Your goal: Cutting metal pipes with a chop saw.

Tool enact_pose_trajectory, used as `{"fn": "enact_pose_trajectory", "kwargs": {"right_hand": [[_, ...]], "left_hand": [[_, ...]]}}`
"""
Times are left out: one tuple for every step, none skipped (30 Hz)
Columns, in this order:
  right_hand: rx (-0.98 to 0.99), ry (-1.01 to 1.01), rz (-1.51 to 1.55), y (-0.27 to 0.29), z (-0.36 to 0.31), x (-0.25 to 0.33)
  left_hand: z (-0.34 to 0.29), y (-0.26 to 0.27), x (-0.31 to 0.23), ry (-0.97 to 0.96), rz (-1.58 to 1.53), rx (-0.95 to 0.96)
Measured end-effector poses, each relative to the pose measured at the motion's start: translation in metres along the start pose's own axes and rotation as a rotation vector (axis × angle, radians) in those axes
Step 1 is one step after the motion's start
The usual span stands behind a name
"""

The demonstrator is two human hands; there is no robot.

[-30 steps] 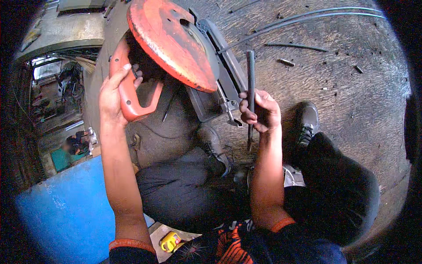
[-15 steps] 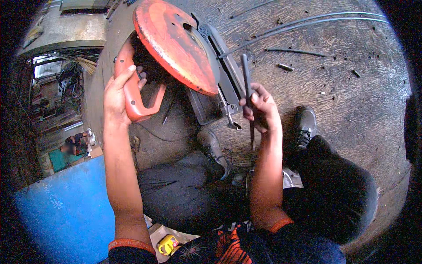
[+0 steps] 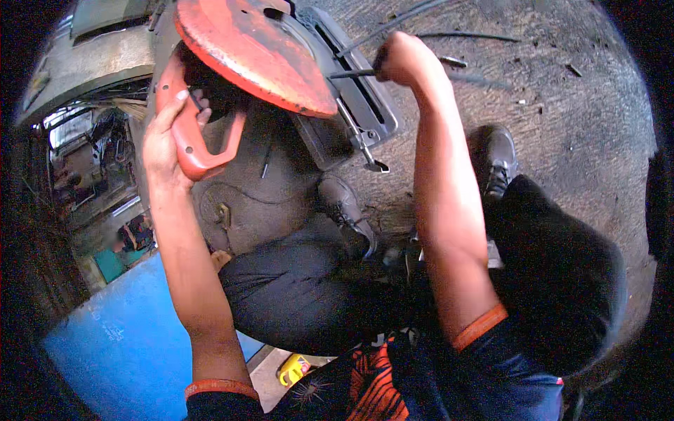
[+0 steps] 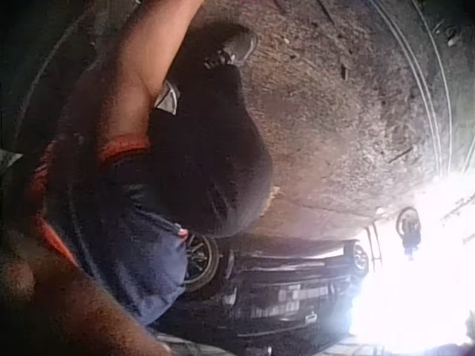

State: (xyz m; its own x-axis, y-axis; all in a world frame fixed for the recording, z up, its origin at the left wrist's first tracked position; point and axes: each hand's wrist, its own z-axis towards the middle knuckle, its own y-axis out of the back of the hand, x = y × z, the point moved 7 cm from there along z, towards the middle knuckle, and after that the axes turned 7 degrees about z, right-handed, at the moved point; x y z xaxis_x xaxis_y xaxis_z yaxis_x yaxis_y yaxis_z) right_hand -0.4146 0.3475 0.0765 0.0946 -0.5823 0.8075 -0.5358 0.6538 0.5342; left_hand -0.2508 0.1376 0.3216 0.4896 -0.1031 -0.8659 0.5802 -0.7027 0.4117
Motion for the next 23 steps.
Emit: {"fn": "enact_pose_trajectory", "kwargs": {"right_hand": [[0.034,0.007,-0.070,0.002,0.006,0.009],[0.172,0.037,-0.136,0.000,0.013,0.017],[0.310,0.061,-0.212,-0.001,0.019,0.025],[0.398,0.031,-0.286,0.002,0.030,0.030],[0.485,0.001,-0.361,0.002,0.037,0.036],[0.487,-0.009,-0.365,0.001,0.043,0.043],[0.520,0.127,-0.432,-0.002,0.049,0.059],[0.553,0.267,-0.497,-0.005,0.054,0.072],[0.584,0.409,-0.561,-0.009,0.054,0.080],[0.569,0.299,-0.423,-0.003,0.060,0.072],[0.573,0.298,-0.422,-0.006,0.062,0.072],[0.577,0.303,-0.453,-0.010,0.065,0.072],[0.581,0.306,-0.483,-0.013,0.067,0.071],[0.582,0.303,-0.481,-0.016,0.067,0.067],[0.573,0.368,-0.487,-0.019,0.065,0.066],[0.564,0.434,-0.492,-0.021,0.063,0.064],[0.565,0.434,-0.491,-0.022,0.062,0.059],[0.596,0.333,-0.433,-0.023,0.062,0.049],[0.625,0.233,-0.375,-0.023,0.062,0.039],[0.625,0.234,-0.376,-0.024,0.062,0.035],[0.667,0.218,-0.316,-0.028,0.061,0.033],[0.707,0.203,-0.257,-0.031,0.060,0.032],[0.705,0.204,-0.259,-0.031,0.062,0.032]], "left_hand": [[0.000,-0.002,0.001,0.006,0.009,0.022],[0.001,-0.001,0.002,0.004,-0.015,0.021],[0.002,-0.002,0.001,-0.013,-0.029,0.032],[0.002,0.001,0.002,0.019,-0.014,0.008],[0.002,-0.001,0.003,0.019,-0.015,0.037],[0.001,-0.001,0.003,0.011,-0.010,0.026],[0.001,0.000,0.002,0.002,-0.006,0.005],[0.000,0.001,0.002,0.005,-0.010,-0.010],[0.000,0.001,0.003,0.019,-0.005,-0.026],[0.000,0.000,0.002,0.015,-0.004,-0.013],[0.000,-0.001,0.002,0.009,-0.013,0.004],[-0.001,0.000,0.002,0.016,-0.001,-0.001],[-0.001,-0.002,0.001,0.006,0.006,0.021],[-0.001,-0.003,0.000,0.004,0.003,0.024],[-0.001,-0.005,0.000,-0.004,0.016,0.045],[-0.001,-0.004,0.000,0.007,0.018,0.029],[-0.002,-0.002,0.001,0.024,0.015,-0.009],[-0.002,-0.004,0.000,0.017,0.021,0.012],[-0.003,-0.004,0.000,0.002,0.028,-0.004],[-0.004,-0.005,-0.001,-0.032,0.019,0.013],[-0.003,-0.001,0.000,-0.016,0.033,-0.020],[-0.001,-0.001,0.001,0.000,0.025,-0.007],[0.000,0.000,0.002,0.014,0.016,0.006]]}}
